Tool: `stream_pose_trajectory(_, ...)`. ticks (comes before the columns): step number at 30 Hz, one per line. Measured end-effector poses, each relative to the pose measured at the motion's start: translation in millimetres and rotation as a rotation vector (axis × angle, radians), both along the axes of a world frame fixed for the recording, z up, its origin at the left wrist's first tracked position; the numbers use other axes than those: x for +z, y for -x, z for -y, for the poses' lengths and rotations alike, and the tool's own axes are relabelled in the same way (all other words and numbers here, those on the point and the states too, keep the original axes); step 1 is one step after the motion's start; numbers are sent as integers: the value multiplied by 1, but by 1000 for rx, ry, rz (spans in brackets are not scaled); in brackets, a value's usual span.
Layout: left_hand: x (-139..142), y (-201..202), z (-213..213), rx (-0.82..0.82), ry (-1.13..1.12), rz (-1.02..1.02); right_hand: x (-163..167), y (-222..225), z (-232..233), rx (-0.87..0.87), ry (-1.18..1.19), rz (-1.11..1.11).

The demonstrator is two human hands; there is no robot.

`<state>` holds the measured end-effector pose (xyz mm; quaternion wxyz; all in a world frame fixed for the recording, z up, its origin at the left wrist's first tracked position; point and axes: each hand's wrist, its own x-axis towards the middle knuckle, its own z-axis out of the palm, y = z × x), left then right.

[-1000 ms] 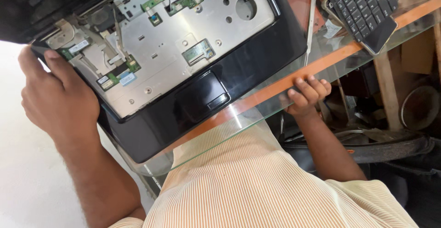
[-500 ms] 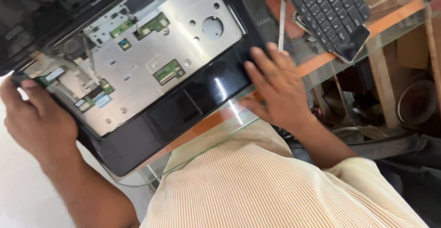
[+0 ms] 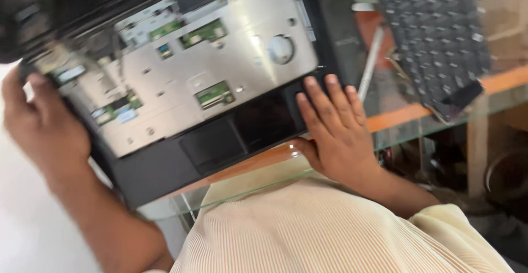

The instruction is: The person uses a screwdriver to unscrew and pry the keyboard off a partially disassembled laptop, works on the exposed internal components, brushes the keyboard clean, and presses the keyboard back into the laptop frame, aligning it along the top edge.

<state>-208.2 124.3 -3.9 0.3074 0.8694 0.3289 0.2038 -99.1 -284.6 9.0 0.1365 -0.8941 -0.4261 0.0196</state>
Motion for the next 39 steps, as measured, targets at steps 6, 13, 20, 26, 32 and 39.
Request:
stream_pose_trajectory(6, 10, -6, 4, 64, -122, -28, 1, 0, -6, -1, -37, 48)
stream_pose_trajectory(13, 1, 2, 6, 47, -419, 31, -2, 3, -8, 9, -39, 52)
stream_pose_trajectory(20, -5, 4, 2, 38, -458, 89, -4, 4, -6, 30, -56, 93)
stream_pose_trajectory(26, -1, 13, 8, -19, -439, -141, -1, 8, -2, 63, -14, 166)
stream_pose_trajectory(32, 3, 37, 56, 44, -582, -288, 17, -1, -14, 173, -17, 137)
stream_pose_trajectory(39, -1, 42, 82, 127, -539, -194, 17, 2, -43, 335, 95, 186)
